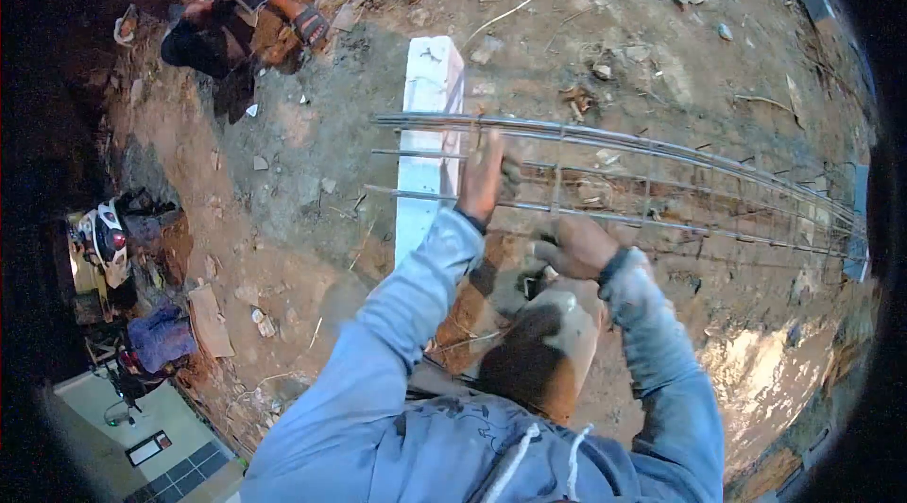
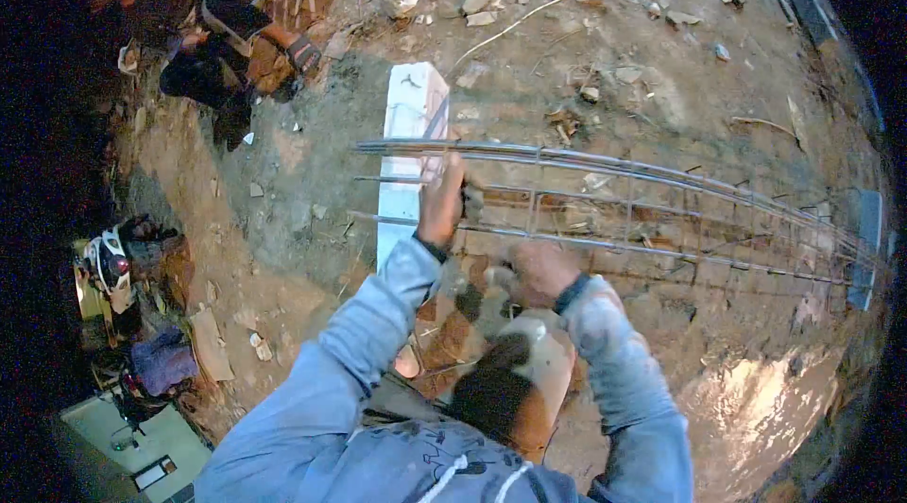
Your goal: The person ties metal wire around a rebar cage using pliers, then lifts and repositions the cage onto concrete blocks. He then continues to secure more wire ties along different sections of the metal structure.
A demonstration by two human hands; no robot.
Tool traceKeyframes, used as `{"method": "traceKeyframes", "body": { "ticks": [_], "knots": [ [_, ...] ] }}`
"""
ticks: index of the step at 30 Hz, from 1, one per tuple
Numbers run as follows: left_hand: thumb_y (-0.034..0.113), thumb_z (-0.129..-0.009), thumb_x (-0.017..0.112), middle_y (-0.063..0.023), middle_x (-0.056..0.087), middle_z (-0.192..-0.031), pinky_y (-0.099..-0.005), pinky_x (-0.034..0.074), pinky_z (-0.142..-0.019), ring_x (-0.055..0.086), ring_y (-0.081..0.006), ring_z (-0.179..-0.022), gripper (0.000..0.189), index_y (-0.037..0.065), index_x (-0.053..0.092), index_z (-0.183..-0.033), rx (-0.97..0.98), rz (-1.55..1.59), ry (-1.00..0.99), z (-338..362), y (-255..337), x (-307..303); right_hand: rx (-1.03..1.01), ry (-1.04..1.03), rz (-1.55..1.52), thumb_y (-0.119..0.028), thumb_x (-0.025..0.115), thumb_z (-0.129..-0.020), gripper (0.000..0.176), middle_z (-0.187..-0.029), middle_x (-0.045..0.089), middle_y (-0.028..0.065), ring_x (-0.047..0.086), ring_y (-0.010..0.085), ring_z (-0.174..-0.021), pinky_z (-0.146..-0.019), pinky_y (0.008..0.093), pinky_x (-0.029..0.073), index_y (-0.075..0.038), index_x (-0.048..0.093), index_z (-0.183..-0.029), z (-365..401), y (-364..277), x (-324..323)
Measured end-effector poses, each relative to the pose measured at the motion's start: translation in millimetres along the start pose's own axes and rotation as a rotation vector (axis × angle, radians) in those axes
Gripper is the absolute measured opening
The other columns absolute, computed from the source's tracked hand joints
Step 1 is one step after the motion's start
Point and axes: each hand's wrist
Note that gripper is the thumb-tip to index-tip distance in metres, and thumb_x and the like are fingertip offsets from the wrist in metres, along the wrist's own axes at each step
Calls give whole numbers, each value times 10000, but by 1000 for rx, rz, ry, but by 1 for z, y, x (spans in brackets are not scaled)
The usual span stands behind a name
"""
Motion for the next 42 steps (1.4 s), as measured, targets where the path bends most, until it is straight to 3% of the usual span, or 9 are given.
{"method": "traceKeyframes", "body": {
  "ticks": [3,5,8,10,16,24,31,38,42],
  "knots": [
    [508,-906,379,-64,562,-614,-282,436,-518,549,-129,-559,528,53,572,-723,-59,-22,-52,-22,-13,-11,-494,186,-339,-174,591,-766,255,-847,600,198,574,365,-824,-725,458,453,-52,589,-990,-12,-49,-8],
    [534,-892,385,-78,581,-656,-282,439,-502,558,-133,-539,564,18,586,-786,63,-13,-59,-27,-37,-27,-260,720,99,-144,547,-805,379,-972,582,235,570,411,-829,-702,445,459,-76,493,-1174,-31,-60,14],
    [542,-880,402,-109,622,-776,-313,453,-512,584,-159,-573,614,-36,603,-913,794,-422,251,-38,-75,-64,-56,447,-101,-136,546,-793,453,-873,591,236,575,412,-789,-653,465,458,-98,440,-1232,-54,-43,76],
    [507,-877,437,-140,637,-838,-339,470,-617,611,-204,-708,563,-23,608,-959,25,-327,-286,-4,-58,-101,67,388,109,-131,553,-783,454,-811,600,223,584,404,-762,-614,480,458,-127,443,-1224,-56,-45,93],
    [317,-838,552,-137,637,-873,-350,461,-696,600,-276,-790,280,59,632,-914,474,-734,121,-42,-95,-193,255,687,407,-165,524,-802,153,-710,592,194,585,380,-666,-582,476,444,-82,546,-928,24,-58,98],
    [252,-749,626,-118,538,-1076,-450,369,-858,503,-297,-995,260,122,593,-972,1130,-1086,277,-144,-88,-243,1159,516,1,-226,503,-849,220,-544,570,153,598,288,-543,-541,397,455,-44,605,-780,175,-163,203],
    [253,-756,638,-106,537,-1042,-427,395,-847,500,-278,-1013,268,112,594,-980,868,-1401,25,-157,-69,-226,1367,1347,-318,-309,455,-906,260,-517,436,10,405,122,-386,-374,296,351,-80,553,-981,359,-218,266],
    [273,-702,682,-134,581,-902,-428,441,-775,553,-306,-897,261,87,593,-863,897,-1338,-65,-166,-64,-233,1311,1013,162,-347,452,-863,302,-450,403,18,389,138,-324,-328,288,324,-84,585,-932,340,-196,321],
    [277,-697,675,-164,578,-905,-423,450,-786,557,-328,-889,306,38,587,-865,958,-1392,-109,-166,-67,-232,1143,883,-219,-191,505,-846,198,-756,611,154,608,280,-678,-599,372,471,-26,605,-889,223,-198,265]
  ]
}}
Point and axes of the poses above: each hand's wrist, its own z-axis away from the middle knuckle, its own x-axis out of the palm, y = z × x
